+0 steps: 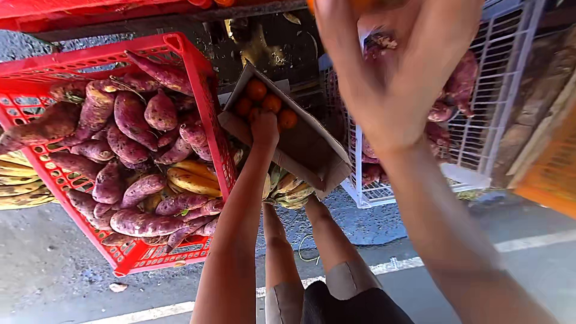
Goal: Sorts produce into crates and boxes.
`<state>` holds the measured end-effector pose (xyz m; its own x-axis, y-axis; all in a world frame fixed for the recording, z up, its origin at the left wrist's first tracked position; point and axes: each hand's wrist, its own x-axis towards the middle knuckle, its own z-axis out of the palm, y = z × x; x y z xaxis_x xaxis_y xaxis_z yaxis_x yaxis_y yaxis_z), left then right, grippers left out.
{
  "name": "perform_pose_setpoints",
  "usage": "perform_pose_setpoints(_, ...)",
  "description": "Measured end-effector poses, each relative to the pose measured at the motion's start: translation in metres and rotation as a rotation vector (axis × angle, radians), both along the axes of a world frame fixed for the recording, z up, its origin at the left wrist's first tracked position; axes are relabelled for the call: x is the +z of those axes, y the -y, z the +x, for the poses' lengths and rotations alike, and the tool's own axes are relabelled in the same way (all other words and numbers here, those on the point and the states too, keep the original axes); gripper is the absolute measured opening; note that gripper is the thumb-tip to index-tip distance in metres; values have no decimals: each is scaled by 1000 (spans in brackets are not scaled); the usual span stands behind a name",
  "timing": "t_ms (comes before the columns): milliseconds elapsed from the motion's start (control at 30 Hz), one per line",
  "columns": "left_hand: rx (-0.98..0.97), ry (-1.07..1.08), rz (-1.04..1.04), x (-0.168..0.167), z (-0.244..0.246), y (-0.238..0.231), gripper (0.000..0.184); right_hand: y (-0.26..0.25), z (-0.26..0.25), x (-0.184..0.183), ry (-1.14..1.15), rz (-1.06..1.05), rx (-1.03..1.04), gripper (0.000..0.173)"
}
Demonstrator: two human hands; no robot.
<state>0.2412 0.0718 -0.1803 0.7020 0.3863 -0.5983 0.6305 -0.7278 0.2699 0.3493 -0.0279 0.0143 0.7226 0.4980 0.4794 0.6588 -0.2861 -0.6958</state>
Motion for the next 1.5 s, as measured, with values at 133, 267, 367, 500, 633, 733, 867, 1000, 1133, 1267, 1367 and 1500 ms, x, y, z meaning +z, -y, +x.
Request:
perform_pose_setpoints(133, 71, -74, -19, 12, 2, -6, 54, 47, -80, -50, -600, -236, 39, 61)
perform_pose_setpoints(267, -150, -77, 110, -14, 1, -13, 47, 56, -102, -150, -983, -706, -12, 56)
perform_pose_setpoints(367, -188, -121, 112, -11, 12, -21, 48, 46, -91, -189, -1287, -730, -58, 54)
perform_pose_setpoints(500, -178, -120, -109, -10, 13, -46, 61, 35, -90, -200, -1334, -729, -212, 51)
perform_pose_setpoints(633, -125, -121, -46, -8, 15, -40, 67, 42, -101, -217, -1263, -712, -245, 70)
perform_pose_setpoints(733, -86, -211, 66, 15, 19, -27, 34, 44, -106, -223, -1237, -680, -290, 67)
perform_pose_setpoints(867, 41, -203, -78, 51, 18, -20, 51, 41, -102, -237, -1169, -718, -229, 68)
perform_pose_setpoints(1000, 57, 280, -295, 103, -48, 37, 49, 48, -101, -225, -1127, -786, -115, 70)
perform_pose_setpoints(1133, 172, 686, -360, 137, -140, 77, 30, 65, -111, -174, -905, -656, -24, 56)
perform_pose_setpoints(1267, 475, 856, 16, 166, -228, 53, 19, 60, -142, -105, -591, -460, 71, 45)
perform_pose_setpoints(1367, 588, 807, 297, 168, -282, 13, 26, 25, -173, -62, -330, -336, 231, 36)
perform_pose_setpoints(1500, 450, 442, 288, 162, -324, -56, 61, -38, -224, -39, -197, -361, 500, 22)
